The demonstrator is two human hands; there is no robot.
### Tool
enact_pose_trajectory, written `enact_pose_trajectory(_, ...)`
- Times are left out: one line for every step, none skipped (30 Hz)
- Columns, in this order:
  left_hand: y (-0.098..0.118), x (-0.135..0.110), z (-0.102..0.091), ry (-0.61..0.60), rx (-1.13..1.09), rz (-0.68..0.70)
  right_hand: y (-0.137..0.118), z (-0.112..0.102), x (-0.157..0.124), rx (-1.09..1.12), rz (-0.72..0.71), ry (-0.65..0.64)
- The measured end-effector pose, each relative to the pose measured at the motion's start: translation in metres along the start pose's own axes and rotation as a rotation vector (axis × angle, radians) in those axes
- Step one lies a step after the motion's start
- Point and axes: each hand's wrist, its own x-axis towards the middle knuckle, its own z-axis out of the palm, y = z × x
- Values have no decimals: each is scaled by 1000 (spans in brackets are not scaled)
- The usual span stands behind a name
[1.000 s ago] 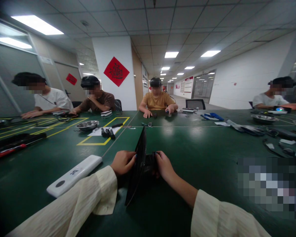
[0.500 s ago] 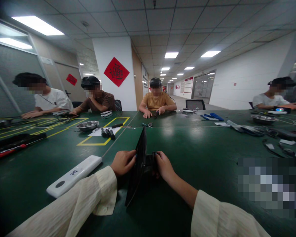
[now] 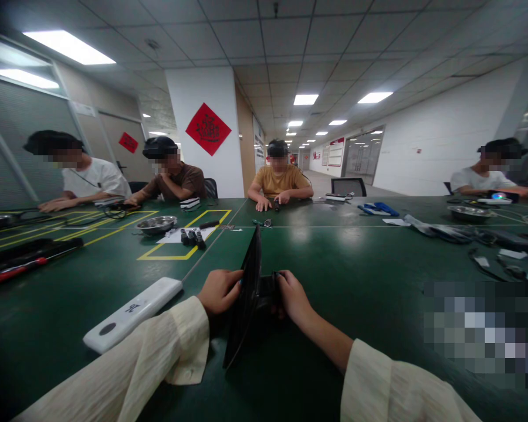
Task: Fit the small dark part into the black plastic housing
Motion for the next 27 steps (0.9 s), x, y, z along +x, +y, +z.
enact_pose_trajectory(0, 0, 0, 3, -1, -1, 0, 0, 0, -6, 2, -2)
enact_pose_trajectory(0, 0, 0, 6, -5, -1, 0, 0, 0, -11, 3, -3)
enact_pose_trajectory(0, 0, 1, 7, -10, -2, 1, 0, 1, -13, 3, -3)
enact_pose_trajectory(0, 0, 1, 10, -16, -3, 1, 0, 1, -14, 3, -5)
enact_pose_trajectory(0, 0, 1, 12, -23, -4, 2, 0, 1, -13, 2, -6)
enact_pose_trajectory(0, 0, 2, 15, -31, -5, 2, 0, 1, -11, 2, -8)
enact_pose_trajectory(0, 0, 2, 17, -38, -7, 2, 0, 1, -9, 3, -8)
enact_pose_trajectory(0, 1, 2, 16, -43, -10, 2, 0, 1, -7, 5, -7)
enact_pose_trajectory(0, 1, 2, 15, -49, -13, 2, 0, 1, -5, 8, -7)
enact_pose_trajectory(0, 1, 2, 14, -54, -15, 1, 0, 1, -3, 10, -9)
enact_pose_trajectory(-1, 1, 2, 11, -60, -13, 1, 0, 1, 0, 10, -11)
enact_pose_trajectory(-1, 0, 2, 8, -65, -7, 1, 0, 1, 4, 8, -13)
enact_pose_trajectory(-1, 0, 2, 5, -67, 4, 0, 0, 0, 6, 5, -15)
enact_pose_trajectory(-1, 0, 2, -1, -68, 19, 0, 0, 0, 5, 5, -16)
enact_pose_trajectory(-2, 0, 2, -6, -63, 30, -1, 0, -1, 2, 6, -15)
enact_pose_trajectory(-2, 0, 2, -10, -56, 36, -1, 0, -1, -1, 8, -14)
enact_pose_trajectory(-2, 0, 2, -10, -46, 35, -1, 0, -1, -4, 9, -12)
enact_pose_trajectory(-2, 0, 2, -10, -36, 29, -1, 0, -1, -4, 7, -9)
enact_pose_trajectory(-1, 0, 2, -10, -26, 21, -1, 0, -1, -2, 2, -5)
enact_pose_trajectory(-1, 0, 2, -10, -17, 13, -1, 0, -1, 3, -5, -2)
enact_pose_trajectory(0, 0, 1, -10, -7, 4, 0, 0, -1, 8, -13, -1)
enact_pose_trajectory(0, 0, 0, -11, 1, -5, 1, 0, 0, 11, -18, -2)
enact_pose_trajectory(0, 0, 0, -9, 7, -14, 1, 0, 1, 12, -18, -3)
enact_pose_trajectory(1, 0, 0, -5, 10, -24, 2, 0, 1, 12, -17, -6)
enact_pose_trajectory(1, 0, -1, 1, 9, -33, 3, 0, 2, 13, -16, -10)
enact_pose_trajectory(1, 0, -1, 5, 4, -38, 4, -1, 2, 13, -17, -14)
enact_pose_trajectory(1, 0, -1, 8, -4, -41, 5, -1, 3, 12, -21, -18)
